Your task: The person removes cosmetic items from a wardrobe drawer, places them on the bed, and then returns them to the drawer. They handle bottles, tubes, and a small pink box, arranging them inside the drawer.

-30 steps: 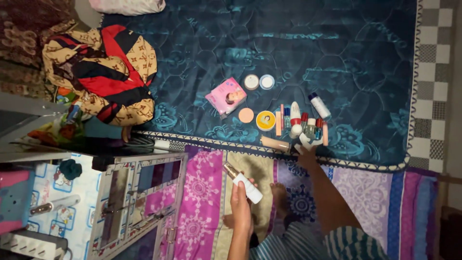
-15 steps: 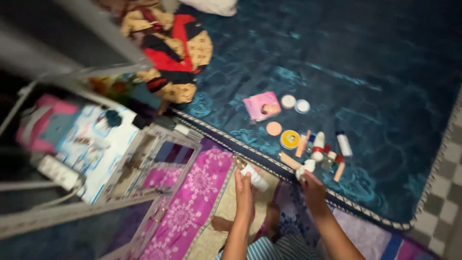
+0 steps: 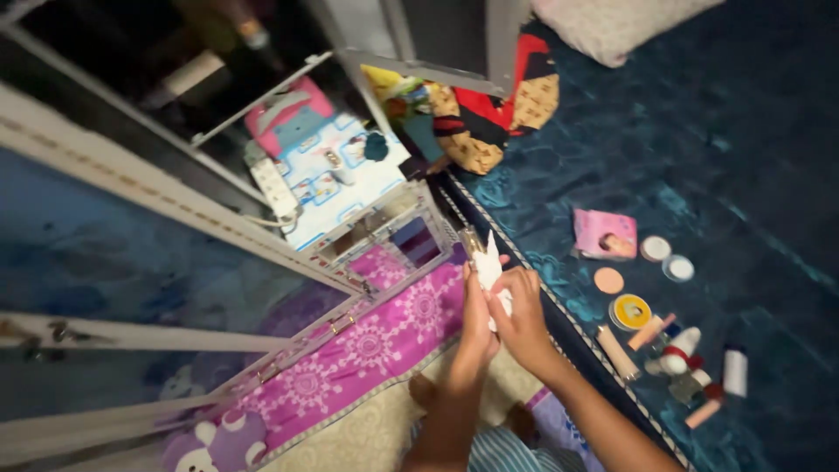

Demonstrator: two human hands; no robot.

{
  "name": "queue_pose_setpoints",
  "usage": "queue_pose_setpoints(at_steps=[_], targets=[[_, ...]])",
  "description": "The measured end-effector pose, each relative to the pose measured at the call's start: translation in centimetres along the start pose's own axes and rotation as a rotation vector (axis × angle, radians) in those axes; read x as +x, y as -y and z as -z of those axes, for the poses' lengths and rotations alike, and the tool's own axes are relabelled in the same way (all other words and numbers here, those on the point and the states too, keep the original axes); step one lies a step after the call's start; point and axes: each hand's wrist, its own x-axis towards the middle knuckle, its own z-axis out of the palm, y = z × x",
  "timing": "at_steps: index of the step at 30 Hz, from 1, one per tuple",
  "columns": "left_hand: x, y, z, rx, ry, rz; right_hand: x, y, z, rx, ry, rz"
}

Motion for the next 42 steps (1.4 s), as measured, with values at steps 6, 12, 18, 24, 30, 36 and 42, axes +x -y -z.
queue_pose_setpoints(at_steps=[6, 12, 18, 24, 30, 36, 42], targets=[[-1.3, -4.7, 1.1, -0.225, -0.014, 0.043, 6.3, 6.1, -3.8, -0.157, 0.067, 0.298], [0.1, -10.9, 4.8, -0.240, -0.057, -0.037, 7.7, 10.3, -8.1, -0.016, 0.322, 0.154], [5.6, -14.0, 10.5, -0.463, 0.127, -0.211, 7.2, 13.9, -12.8, -0.170, 0.345, 0.473], [7.4, -16.9, 11.7, -0.512, 0.214, -0.143, 13.4, 14.8, -16.7, -0.463, 0.365, 0.482], [7.8, -20.9, 13.4, -0.398, 0.177, 0.062, 14.1, 15.3, -20.7, -0.388, 0.370, 0.321], [10.2, -24.0, 17.8, -0.433, 0.088, -0.190, 11.0, 14.8, -24.0, -0.392, 0.405, 0.375], [11.2, -23.9, 17.7, -0.420, 0.192, -0.124, 15.9, 17.2, -25.6, -0.338, 0.318, 0.376]])
